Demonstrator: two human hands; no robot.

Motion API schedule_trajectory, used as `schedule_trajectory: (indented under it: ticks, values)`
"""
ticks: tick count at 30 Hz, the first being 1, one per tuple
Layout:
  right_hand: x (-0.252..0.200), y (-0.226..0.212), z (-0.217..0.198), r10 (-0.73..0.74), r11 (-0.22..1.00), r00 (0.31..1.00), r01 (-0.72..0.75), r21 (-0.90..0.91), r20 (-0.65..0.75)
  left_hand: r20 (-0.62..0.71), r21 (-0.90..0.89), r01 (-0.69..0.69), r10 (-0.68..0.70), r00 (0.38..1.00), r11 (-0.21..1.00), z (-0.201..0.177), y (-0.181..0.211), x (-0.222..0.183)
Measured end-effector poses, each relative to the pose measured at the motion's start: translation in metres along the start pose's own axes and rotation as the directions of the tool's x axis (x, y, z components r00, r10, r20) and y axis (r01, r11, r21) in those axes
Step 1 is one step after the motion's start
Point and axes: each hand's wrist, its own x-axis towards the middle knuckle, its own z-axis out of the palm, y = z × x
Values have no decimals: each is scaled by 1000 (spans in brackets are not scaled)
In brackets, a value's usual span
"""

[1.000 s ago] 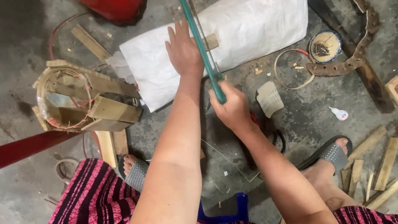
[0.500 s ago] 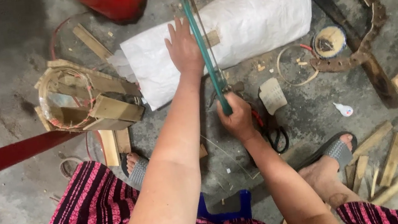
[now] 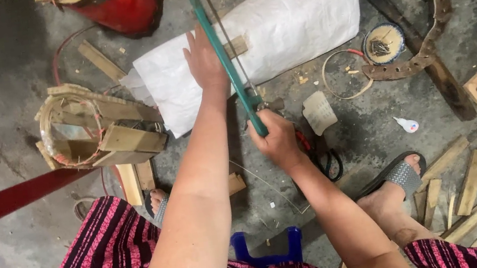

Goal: Sawing a small wooden block using a hand saw on a workshop floor.

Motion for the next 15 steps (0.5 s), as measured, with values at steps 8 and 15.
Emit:
schedule_trajectory:
  ticks: [8, 15]
  values:
    - [-14, -13, 4, 136, 991, 991, -136, 14, 17, 18, -43, 77, -76, 997, 996, -5, 3, -20]
    - [7, -36, -8, 243, 970, 968, -243, -5, 62, 22, -84, 102, -100, 995, 991, -11, 12, -10]
